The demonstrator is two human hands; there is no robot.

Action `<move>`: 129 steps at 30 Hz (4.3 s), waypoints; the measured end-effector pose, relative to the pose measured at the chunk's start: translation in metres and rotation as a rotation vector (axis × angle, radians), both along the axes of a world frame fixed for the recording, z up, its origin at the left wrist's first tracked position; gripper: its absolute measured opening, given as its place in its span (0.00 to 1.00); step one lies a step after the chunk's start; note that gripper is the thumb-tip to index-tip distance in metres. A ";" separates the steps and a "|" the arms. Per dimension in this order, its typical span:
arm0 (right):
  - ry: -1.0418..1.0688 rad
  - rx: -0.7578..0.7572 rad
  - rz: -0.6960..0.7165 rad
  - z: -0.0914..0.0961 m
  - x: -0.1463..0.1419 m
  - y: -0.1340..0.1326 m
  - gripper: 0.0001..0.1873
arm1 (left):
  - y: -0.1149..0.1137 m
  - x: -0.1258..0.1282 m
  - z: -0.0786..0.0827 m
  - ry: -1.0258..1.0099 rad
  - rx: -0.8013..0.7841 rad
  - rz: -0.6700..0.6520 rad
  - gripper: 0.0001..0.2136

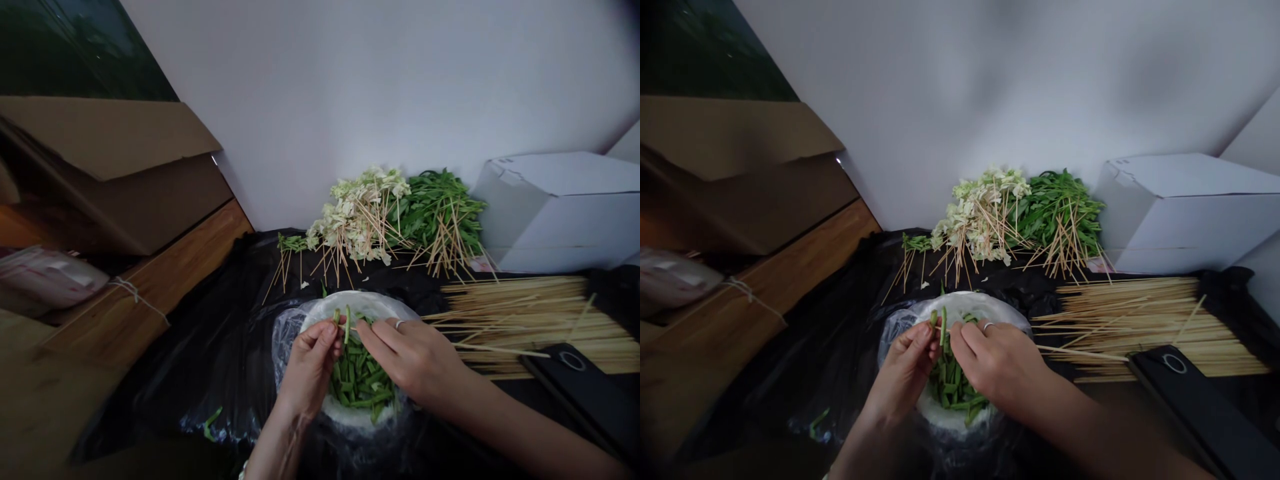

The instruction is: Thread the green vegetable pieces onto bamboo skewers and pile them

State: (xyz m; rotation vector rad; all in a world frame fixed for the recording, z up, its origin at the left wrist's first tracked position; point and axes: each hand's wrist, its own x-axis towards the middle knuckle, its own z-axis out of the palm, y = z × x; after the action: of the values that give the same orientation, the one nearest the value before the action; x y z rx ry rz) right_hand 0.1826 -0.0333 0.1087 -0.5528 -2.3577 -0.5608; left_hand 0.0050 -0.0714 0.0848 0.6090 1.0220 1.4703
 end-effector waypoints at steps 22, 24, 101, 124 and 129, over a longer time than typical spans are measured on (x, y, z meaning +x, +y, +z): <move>0.036 0.008 -0.066 -0.001 0.010 0.010 0.16 | 0.024 -0.016 -0.045 1.619 0.262 -0.222 0.16; 0.035 0.016 -0.061 -0.001 0.009 0.010 0.16 | 0.030 -0.014 -0.049 1.629 0.254 -0.235 0.15; 0.055 0.018 0.008 0.006 0.006 0.000 0.15 | 0.007 -0.025 0.000 0.058 0.069 -0.121 0.12; 0.037 0.014 -0.059 0.005 0.011 0.005 0.15 | 0.014 -0.034 -0.022 1.016 0.346 -0.286 0.07; 0.074 -0.086 -0.054 0.001 0.011 0.009 0.16 | 0.012 -0.031 -0.012 0.368 0.074 -0.219 0.09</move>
State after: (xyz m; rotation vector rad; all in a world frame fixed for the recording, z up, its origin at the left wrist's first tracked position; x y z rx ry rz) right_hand 0.1935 -0.0238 0.1095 -0.6669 -2.3108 -0.4576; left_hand -0.0263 -0.0591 0.0724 1.0392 1.1431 1.2313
